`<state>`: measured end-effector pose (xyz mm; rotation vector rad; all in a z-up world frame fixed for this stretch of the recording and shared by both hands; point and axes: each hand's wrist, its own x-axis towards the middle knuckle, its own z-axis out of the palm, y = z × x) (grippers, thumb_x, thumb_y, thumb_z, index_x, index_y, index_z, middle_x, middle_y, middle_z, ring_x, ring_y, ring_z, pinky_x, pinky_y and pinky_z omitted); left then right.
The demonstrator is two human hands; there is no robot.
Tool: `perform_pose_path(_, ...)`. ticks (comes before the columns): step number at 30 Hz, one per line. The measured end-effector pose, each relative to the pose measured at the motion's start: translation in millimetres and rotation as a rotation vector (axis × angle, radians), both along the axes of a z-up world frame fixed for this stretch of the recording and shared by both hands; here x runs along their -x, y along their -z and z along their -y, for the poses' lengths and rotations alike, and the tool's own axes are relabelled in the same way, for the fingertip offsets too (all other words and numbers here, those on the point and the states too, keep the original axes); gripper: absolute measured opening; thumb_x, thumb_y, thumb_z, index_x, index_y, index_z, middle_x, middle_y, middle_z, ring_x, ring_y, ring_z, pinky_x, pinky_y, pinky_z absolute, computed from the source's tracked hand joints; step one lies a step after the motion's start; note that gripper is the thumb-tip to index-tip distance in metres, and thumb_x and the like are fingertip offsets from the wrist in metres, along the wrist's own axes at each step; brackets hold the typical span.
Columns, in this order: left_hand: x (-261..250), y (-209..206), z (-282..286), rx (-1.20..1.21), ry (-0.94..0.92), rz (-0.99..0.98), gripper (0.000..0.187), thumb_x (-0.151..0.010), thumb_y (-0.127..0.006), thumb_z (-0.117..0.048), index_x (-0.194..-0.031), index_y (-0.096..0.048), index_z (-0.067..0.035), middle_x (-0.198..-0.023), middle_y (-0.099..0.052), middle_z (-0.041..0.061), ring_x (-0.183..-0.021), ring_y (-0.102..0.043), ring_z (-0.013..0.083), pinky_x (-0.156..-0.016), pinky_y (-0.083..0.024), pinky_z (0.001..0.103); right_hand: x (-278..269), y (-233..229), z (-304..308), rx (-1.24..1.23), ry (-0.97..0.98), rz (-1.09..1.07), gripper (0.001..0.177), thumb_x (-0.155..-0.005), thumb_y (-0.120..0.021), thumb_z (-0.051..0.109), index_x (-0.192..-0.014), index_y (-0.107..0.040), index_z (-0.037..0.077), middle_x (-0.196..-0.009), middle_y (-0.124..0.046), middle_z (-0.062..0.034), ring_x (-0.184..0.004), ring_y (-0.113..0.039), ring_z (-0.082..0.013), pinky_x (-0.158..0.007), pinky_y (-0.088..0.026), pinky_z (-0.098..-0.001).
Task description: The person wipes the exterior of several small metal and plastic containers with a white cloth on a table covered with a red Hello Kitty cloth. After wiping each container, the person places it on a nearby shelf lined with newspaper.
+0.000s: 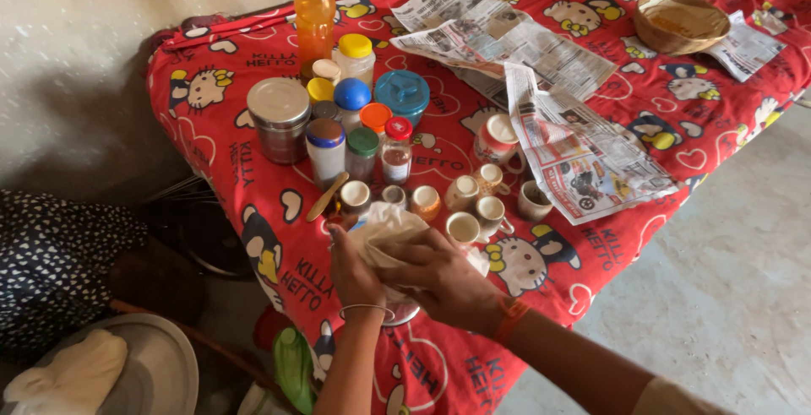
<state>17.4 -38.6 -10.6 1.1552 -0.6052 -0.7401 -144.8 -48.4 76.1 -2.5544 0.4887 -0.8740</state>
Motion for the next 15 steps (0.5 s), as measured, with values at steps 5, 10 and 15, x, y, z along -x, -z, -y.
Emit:
perform_pose_path(5, 3.1, -8.0, 0.8, -0.149, -0.05, 0.189, 0.072, -0.107, -0.022, -0.056, -0.124, -0.065, 0.0, -0.121, -0.07, 0.018, -0.111, -0.065, 0.0291, -0.102, -0.045, 0.038, 38.8, 4.7, 7.3, 0.038, -0.132, -0.08, 0.05, -0.08, -0.073, 0.001, -0.126, -0.074, 0.019, -0.14, -0.064, -0.0104, -0.127, -0.056, -0.0326, -0.107, -0.046, -0.0448)
perform_pose_path(10, 4.1, -14.5, -2.1, -0.181, -0.046, 0.174, 0.071, -0.104, -0.026, -0.057, -0.121, -0.065, 0.0, -0.119, -0.069, 0.016, -0.109, -0.065, 0.0293, -0.099, -0.046, 0.039, 64.7, 24.0, 7.6, -0.073, -0.01, -0.021, 0.048, -0.081, -0.075, 0.002, -0.124, -0.076, 0.022, -0.134, -0.068, -0.0089, -0.121, -0.058, -0.0293, -0.103, -0.049, -0.0423)
perform_pose_path(15, 4.5, -8.8, 2.4, -0.2, -0.036, 0.087, 0.07, -0.105, -0.027, -0.056, -0.117, -0.067, 0.001, -0.116, -0.07, 0.016, -0.106, -0.067, 0.0284, -0.097, -0.049, 0.038, 70.7, 52.3, 21.8, -0.198, 0.382, -0.091, 0.037, -0.081, -0.074, 0.008, -0.115, -0.077, 0.022, -0.1, -0.07, -0.0048, -0.104, -0.061, -0.0269, -0.094, -0.052, -0.0407)
